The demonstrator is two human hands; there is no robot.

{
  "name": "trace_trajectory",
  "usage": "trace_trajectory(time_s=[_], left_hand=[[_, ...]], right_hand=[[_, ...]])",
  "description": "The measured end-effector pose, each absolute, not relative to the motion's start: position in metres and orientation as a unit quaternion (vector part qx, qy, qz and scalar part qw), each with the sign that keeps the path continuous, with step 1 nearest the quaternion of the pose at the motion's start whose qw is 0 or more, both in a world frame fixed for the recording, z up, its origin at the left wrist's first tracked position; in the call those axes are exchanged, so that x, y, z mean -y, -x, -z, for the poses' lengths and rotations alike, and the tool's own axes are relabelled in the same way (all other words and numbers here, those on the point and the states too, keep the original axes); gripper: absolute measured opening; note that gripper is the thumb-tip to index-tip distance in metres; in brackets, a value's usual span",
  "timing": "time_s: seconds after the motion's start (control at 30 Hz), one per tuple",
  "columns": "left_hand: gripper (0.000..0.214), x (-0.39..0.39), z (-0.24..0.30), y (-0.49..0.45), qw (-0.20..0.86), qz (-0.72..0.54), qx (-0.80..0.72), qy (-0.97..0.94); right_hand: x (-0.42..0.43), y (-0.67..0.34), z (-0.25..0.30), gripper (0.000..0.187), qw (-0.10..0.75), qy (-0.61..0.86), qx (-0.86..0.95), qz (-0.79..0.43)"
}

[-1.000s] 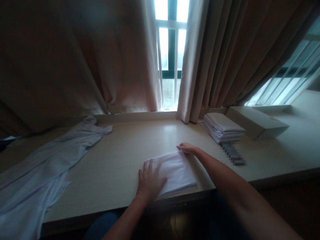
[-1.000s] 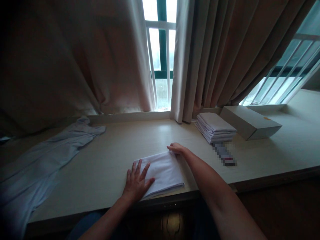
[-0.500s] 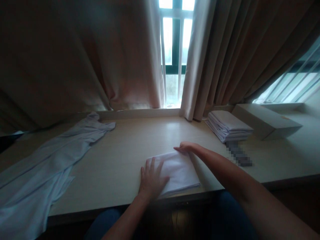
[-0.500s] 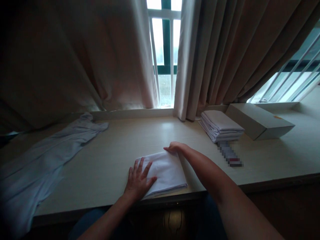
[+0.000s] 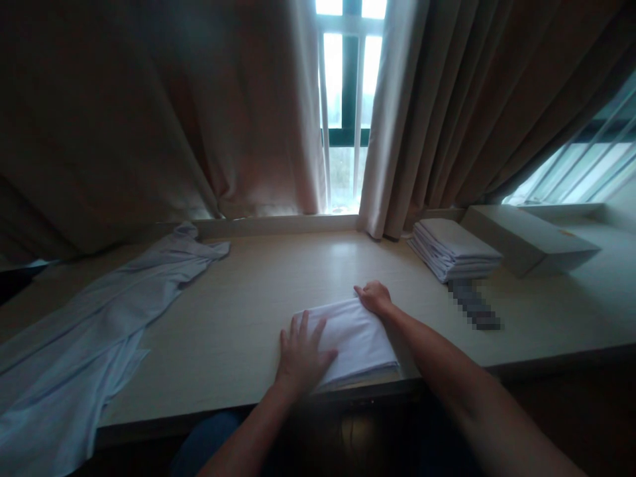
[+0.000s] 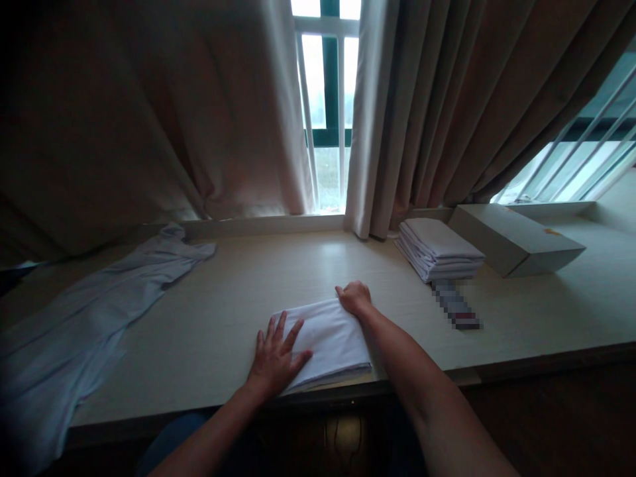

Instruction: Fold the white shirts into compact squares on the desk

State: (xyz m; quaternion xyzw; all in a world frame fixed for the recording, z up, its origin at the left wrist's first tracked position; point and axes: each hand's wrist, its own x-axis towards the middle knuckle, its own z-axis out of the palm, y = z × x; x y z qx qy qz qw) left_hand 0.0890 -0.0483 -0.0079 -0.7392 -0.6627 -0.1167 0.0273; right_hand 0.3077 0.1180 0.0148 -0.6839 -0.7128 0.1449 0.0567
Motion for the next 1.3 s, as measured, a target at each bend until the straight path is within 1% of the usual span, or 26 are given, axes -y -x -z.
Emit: trace_trajectory(time_s=[0.1, 0.23, 0.47, 0.57, 0.73, 0.9, 0.93, 1.03, 1.13, 1.2, 1.3], left_hand=[[0.074, 0.043, 0.003, -0.085, 0.01, 0.105, 0.67, 0.735], [0.074, 0.024, 0.0, -0.07, -0.03, 0.082, 0.702, 0.707], [0.088, 0.01, 0.023, -0.059, -0.005, 0.073, 0.718, 0.692], [0.091, 0.011, 0.028, -0.061, -0.006, 0.071, 0.718, 0.692], [0.093, 0.011, 0.027, -0.061, -0.007, 0.068, 0.722, 0.689], [0.093, 0.01, 0.03, -0.06, -0.005, 0.073, 0.721, 0.69], [0.092, 0.01, 0.031, -0.06, -0.005, 0.073, 0.721, 0.689], [0.092, 0.01, 0.031, -0.06, -0.004, 0.073, 0.721, 0.689], [0.093, 0.011, 0.03, -0.061, -0.005, 0.076, 0.72, 0.69], [0.093, 0.011, 0.029, -0.062, -0.006, 0.079, 0.719, 0.69], [0.092, 0.013, 0.024, -0.064, 0.006, 0.095, 0.718, 0.689]], right_hand=[[-0.115, -0.305, -0.013, 0.064, 0.081, 0.688, 0.712, -0.119], [-0.118, -0.307, -0.008, 0.07, 0.093, 0.684, 0.715, -0.111], [-0.136, -0.325, -0.002, 0.077, 0.065, 0.66, 0.732, -0.156], [-0.142, -0.328, -0.001, 0.074, 0.057, 0.653, 0.736, -0.168], [-0.142, -0.325, -0.005, 0.071, 0.073, 0.656, 0.734, -0.162], [-0.112, -0.325, -0.024, 0.051, 0.104, 0.644, 0.745, -0.14], [-0.098, -0.324, -0.026, 0.051, 0.118, 0.633, 0.755, -0.124], [-0.048, -0.321, -0.023, 0.065, 0.157, 0.544, 0.822, -0.063], [-0.006, -0.323, -0.01, 0.079, 0.141, 0.499, 0.853, -0.052], [0.008, -0.326, -0.002, 0.081, 0.124, 0.51, 0.849, -0.063], [0.012, -0.331, 0.005, 0.081, 0.122, 0.52, 0.843, -0.071]])
